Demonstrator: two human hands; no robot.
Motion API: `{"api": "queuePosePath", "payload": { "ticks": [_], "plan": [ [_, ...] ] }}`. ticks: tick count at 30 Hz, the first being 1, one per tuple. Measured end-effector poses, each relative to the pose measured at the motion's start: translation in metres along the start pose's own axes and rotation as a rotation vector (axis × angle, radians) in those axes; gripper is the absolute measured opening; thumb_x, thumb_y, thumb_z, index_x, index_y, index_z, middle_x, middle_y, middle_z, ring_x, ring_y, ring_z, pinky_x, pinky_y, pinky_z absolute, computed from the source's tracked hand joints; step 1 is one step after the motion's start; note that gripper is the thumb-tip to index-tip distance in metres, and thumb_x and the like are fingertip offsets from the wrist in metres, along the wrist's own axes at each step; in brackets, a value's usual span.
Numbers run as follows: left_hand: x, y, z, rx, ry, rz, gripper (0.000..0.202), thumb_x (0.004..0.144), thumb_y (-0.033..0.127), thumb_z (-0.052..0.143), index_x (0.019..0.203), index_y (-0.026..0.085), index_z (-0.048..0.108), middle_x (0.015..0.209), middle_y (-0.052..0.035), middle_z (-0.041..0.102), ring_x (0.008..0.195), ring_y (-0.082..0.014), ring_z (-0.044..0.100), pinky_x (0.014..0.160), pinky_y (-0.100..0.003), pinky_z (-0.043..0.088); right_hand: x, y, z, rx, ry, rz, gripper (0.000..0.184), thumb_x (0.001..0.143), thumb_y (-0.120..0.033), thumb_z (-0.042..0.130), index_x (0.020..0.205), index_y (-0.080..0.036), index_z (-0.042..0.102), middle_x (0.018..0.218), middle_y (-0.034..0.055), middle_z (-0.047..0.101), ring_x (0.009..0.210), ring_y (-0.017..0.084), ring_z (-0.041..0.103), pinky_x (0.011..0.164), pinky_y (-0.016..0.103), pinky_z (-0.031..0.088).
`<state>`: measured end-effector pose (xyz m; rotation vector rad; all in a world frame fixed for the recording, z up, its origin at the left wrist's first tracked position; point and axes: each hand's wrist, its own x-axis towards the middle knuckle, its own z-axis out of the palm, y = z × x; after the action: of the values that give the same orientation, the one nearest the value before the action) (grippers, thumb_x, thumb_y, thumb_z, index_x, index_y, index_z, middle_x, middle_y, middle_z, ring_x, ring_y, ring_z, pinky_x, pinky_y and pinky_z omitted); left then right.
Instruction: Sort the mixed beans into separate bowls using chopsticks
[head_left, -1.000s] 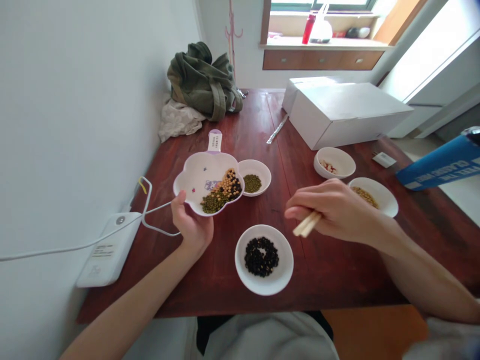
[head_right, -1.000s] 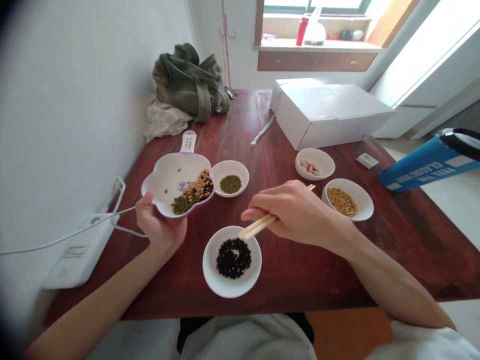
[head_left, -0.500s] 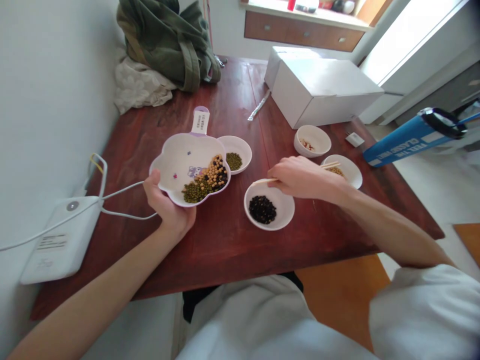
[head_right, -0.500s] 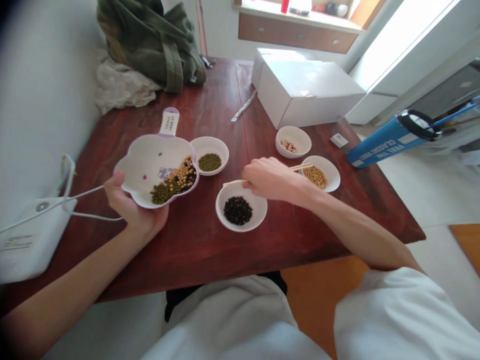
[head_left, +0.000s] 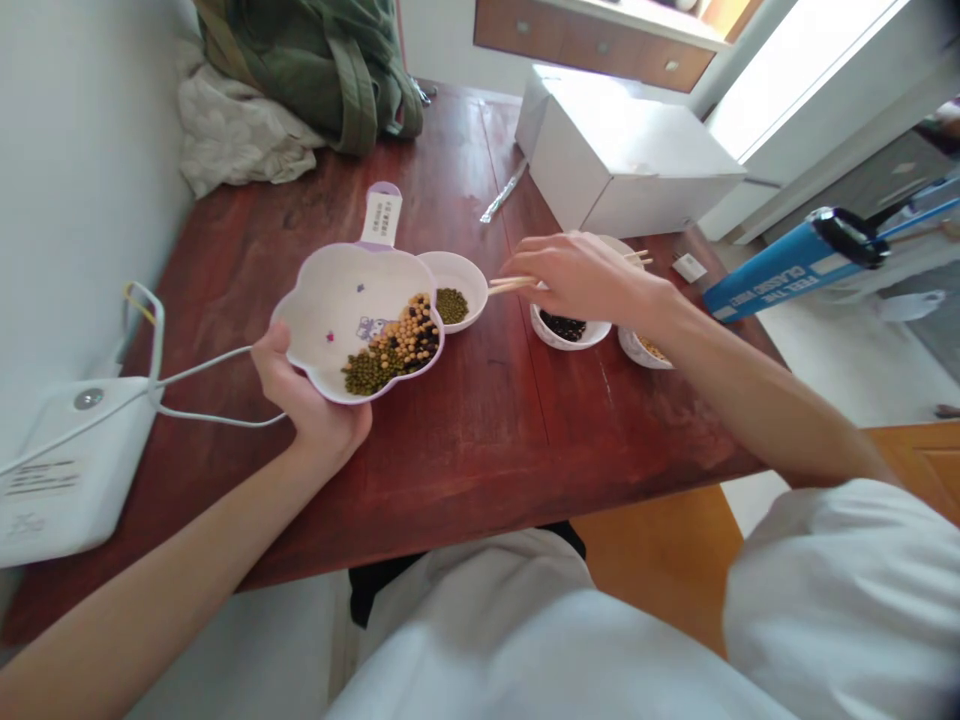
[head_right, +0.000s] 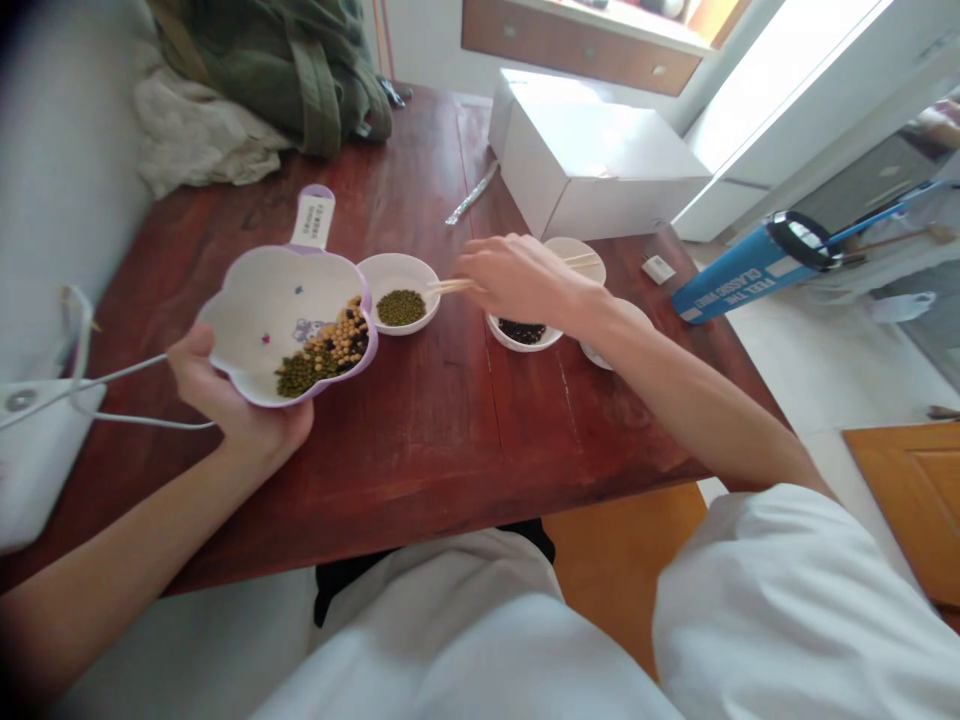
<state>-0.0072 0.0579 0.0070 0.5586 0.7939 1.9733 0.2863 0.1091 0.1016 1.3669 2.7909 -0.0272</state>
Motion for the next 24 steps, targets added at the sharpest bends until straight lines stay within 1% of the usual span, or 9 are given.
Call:
{"api": "queuePosePath", "payload": {
  "ticks": [2,5,7,10,14,16,19,22,24],
  "plan": [
    [0.001,0.0,0.002,-0.007,-0.019,0.019,0.032,0.102,0.045,0.061,0.108,0.018,0.078,0.106,-0.0013,0.091,0.12,-0.0222,0.082,0.104,-0.027,0.062,-0.002,-0.034,0.004,-0.03,0.031,-0.08,0.038,0.119,-0.03,0.058,0.151,-0.019,0.075,0.152,0.0142,0.078,0.112,0.03,0.08,0.081,0.038,0.047],
    [0.001,0.001,0.003,0.005,-0.022,0.011,0.031,0.101,0.046,0.063,0.108,0.019,0.075,0.115,-0.0041,0.09,0.128,-0.0246,0.08,0.107,-0.029,0.061,0.0,-0.072,0.013,-0.067,-0.047,-0.149,0.046,0.12,-0.038,0.061,0.161,-0.016,0.067,0.146,0.0164,0.079,0.1,0.03,0.081,0.072,0.038,0.045],
    [0.001,0.001,0.003,-0.011,-0.026,-0.014,0.027,0.097,0.041,0.066,0.109,0.019,0.074,0.118,-0.0057,0.09,0.134,-0.0261,0.078,0.109,-0.03,0.061,0.006,-0.085,0.019,-0.125,-0.059,-0.117,0.043,0.118,-0.026,0.06,0.159,-0.015,0.067,0.141,0.0162,0.079,0.098,0.031,0.081,0.069,0.039,0.044],
    [-0.001,0.002,0.0,-0.026,-0.068,-0.094,0.027,0.093,0.031,0.071,0.116,0.018,0.075,0.121,-0.0059,0.091,0.137,-0.0263,0.077,0.116,-0.033,0.06,0.016,-0.088,0.025,-0.198,-0.041,-0.054,0.04,0.114,-0.01,0.053,0.148,-0.016,0.073,0.142,0.0174,0.077,0.101,0.031,0.08,0.073,0.039,0.049],
    [-0.003,0.004,-0.005,-0.012,-0.148,-0.181,0.028,0.087,0.021,0.076,0.115,0.021,0.077,0.108,-0.0018,0.091,0.129,-0.025,0.08,0.114,-0.034,0.062,0.013,-0.088,0.025,-0.237,-0.051,-0.114,0.039,0.115,-0.008,0.048,0.14,-0.017,0.076,0.144,0.018,0.074,0.097,0.026,0.078,0.075,0.037,0.051],
    [-0.004,0.006,-0.006,-0.009,-0.16,-0.192,0.035,0.081,0.016,0.078,0.115,0.024,0.077,0.104,0.0016,0.091,0.122,-0.0233,0.082,0.107,-0.032,0.065,0.0,-0.091,0.026,-0.26,-0.053,-0.185,0.036,0.115,-0.007,0.049,0.135,-0.017,0.077,0.139,0.0169,0.075,0.093,0.024,0.077,0.07,0.036,0.049],
    [-0.005,0.01,-0.005,0.001,-0.18,-0.201,0.046,0.076,0.01,0.079,0.119,0.028,0.079,0.105,0.0046,0.091,0.107,-0.0199,0.083,0.097,-0.03,0.067,-0.026,-0.097,0.031,-0.306,-0.046,-0.315,0.027,0.116,-0.008,0.052,0.123,-0.017,0.077,0.127,0.0125,0.077,0.088,0.021,0.075,0.059,0.035,0.039],
    [-0.007,0.013,-0.004,0.016,-0.212,-0.196,0.043,0.077,0.009,0.081,0.117,0.026,0.082,0.102,0.0034,0.091,0.099,-0.0185,0.082,0.098,-0.029,0.068,-0.053,-0.099,0.04,-0.314,0.008,-0.443,0.023,0.118,-0.008,0.055,0.113,-0.018,0.075,0.116,0.007,0.077,0.082,0.018,0.071,0.054,0.036,0.03],
    [-0.01,0.013,-0.004,0.042,-0.222,-0.225,0.036,0.078,0.012,0.084,0.111,0.024,0.083,0.1,0.0014,0.091,0.102,-0.0201,0.083,0.102,-0.031,0.068,-0.068,-0.098,0.045,-0.29,0.068,-0.502,0.022,0.118,-0.009,0.056,0.111,-0.019,0.074,0.112,0.005,0.076,0.082,0.017,0.07,0.052,0.036,0.03]
  ]
}}
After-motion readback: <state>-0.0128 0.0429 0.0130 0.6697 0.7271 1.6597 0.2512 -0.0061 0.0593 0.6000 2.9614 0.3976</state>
